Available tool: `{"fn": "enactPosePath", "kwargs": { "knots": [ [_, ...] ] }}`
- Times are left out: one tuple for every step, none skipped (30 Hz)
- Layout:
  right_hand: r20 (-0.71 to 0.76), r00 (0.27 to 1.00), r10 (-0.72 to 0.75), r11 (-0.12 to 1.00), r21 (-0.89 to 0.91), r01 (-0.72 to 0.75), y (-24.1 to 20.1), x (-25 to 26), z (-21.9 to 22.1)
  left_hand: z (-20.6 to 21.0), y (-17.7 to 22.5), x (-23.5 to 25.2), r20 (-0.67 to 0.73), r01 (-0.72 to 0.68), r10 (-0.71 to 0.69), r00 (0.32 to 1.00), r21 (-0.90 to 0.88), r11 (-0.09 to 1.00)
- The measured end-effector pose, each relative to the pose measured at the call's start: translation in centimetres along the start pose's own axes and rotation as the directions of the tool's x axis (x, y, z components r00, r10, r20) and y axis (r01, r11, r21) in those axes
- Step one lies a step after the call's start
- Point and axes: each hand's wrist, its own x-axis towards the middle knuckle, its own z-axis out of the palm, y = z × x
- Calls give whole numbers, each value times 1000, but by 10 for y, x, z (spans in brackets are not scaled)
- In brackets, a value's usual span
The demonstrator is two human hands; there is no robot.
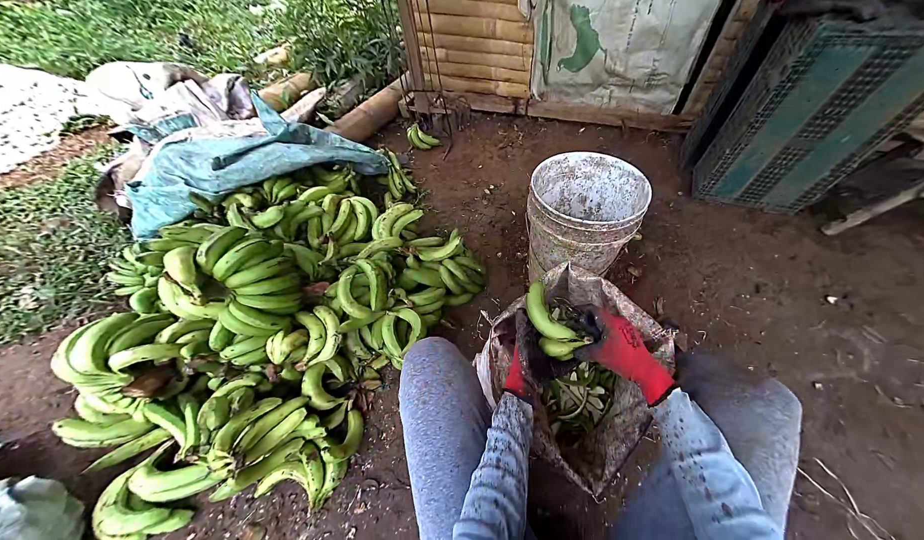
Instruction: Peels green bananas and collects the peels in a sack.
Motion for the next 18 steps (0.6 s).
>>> {"fn": "enactPosePath", "kwargs": {
  "knots": [
    [8,1000,17,1000,10,-17,6,3,2,-3,4,2,-28,15,-14,1000,57,998],
    [17,999,33,999,25,-33,11,6,5,-6,6,4,-87,21,-3,996,200,980],
    [26,998,54,998,36,-55,17,11,10,-12,6,8,-152,36,26,988,393,919],
    [35,997,76,996,41,-77,23,16,19,-19,2,13,-183,51,67,981,571,819],
    [44,994,98,994,45,-100,29,21,29,-26,-3,19,-222,99,74,972,679,728],
    [45,991,123,991,51,-125,36,25,41,-33,-12,26,-282,166,66,957,721,672],
    [51,987,156,986,52,-158,42,27,54,-41,-21,32,-354,238,55,934,728,643],
    [60,979,193,979,51,-196,48,28,67,-48,-29,35,-422,307,49,905,728,613],
    [63,972,228,971,61,-231,53,27,78,-52,-35,36,-477,360,61,877,736,574],
    [56,964,261,960,86,-265,55,25,85,-51,-36,35,-515,396,94,852,751,528],
    [37,956,291,949,117,-294,53,21,90,-48,-35,32,-542,417,147,827,768,486],
    [11,945,327,937,125,-326,50,18,92,-45,-33,29,-549,418,208,809,787,453],
    [-15,931,366,926,105,-362,46,14,89,-42,-32,27,-540,400,260,800,804,439],
    [-29,917,399,915,79,-396,39,10,82,-39,-29,26,-521,368,314,794,822,435],
    [-44,908,417,907,76,-413,32,6,75,-37,-25,25,-499,326,365,786,836,442],
    [-57,908,415,907,94,-409,25,1,69,-35,-20,26,-483,281,405,777,840,463],
    [-71,916,395,914,125,-385,18,-4,65,-33,-16,28,-476,237,425,770,832,502],
    [-84,929,360,925,159,-344,13,-10,66,-32,-12,30,-477,202,416,774,809,552]
  ]
}}
